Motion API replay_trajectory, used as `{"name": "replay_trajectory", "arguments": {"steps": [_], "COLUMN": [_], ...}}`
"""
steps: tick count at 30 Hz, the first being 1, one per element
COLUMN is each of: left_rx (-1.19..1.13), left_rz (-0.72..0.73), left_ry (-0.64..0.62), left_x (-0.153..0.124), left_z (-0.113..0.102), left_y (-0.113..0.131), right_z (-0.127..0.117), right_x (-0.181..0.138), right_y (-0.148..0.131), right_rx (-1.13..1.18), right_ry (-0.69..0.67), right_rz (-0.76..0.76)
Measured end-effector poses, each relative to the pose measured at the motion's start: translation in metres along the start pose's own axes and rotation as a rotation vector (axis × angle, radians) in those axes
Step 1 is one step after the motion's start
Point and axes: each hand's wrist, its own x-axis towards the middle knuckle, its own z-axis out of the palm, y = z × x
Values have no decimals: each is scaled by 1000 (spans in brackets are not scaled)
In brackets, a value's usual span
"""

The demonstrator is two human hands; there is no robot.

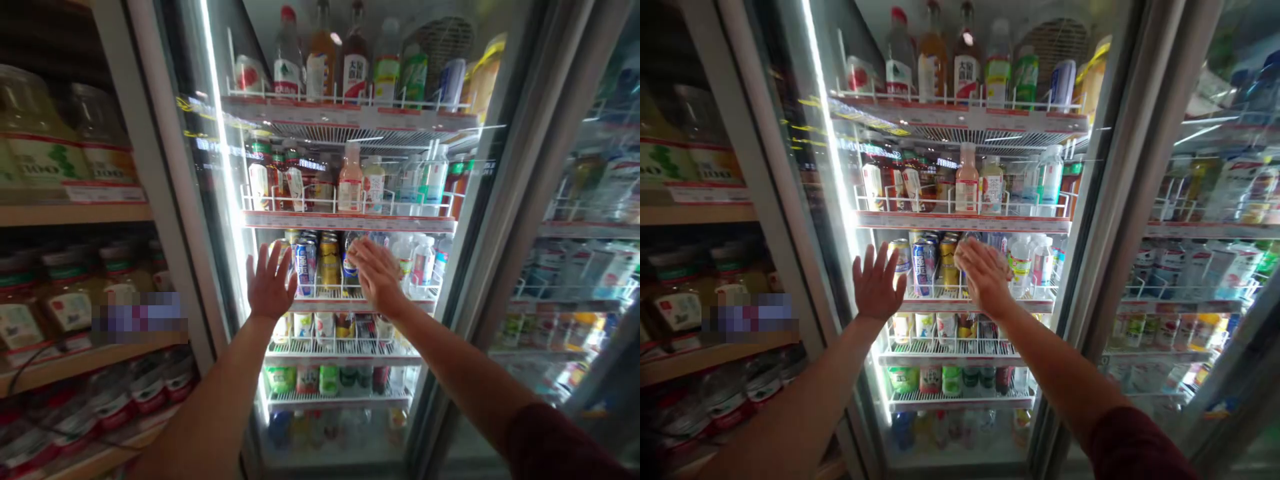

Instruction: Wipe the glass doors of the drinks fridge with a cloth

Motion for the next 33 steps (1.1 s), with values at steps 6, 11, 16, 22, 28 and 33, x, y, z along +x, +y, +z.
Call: {"name": "replay_trajectory", "arguments": {"steps": [6, 11, 16, 22, 28, 33], "left_rx": [6, 21, -21, -6, -10, -29], "left_rz": [10, 49, 24, 18, 9, 18], "left_ry": [0, 31, 2, -19, -21, -15], "left_x": [1, 3, 2, 1, 1, 1], "left_z": [0, -1, 0, -1, -1, -1], "left_y": [0, 1, -1, -1, -1, 0], "right_z": [14, 13, 2, 9, 16, 20], "right_x": [-1, -14, 10, 11, 41, 7], "right_y": [-13, -17, 5, -10, -4, -20], "right_rx": [25, 33, -81, 2, -102, -19], "right_ry": [-25, -159, 179, -103, 73, -221], "right_rz": [44, -132, 170, -86, 149, -207]}}
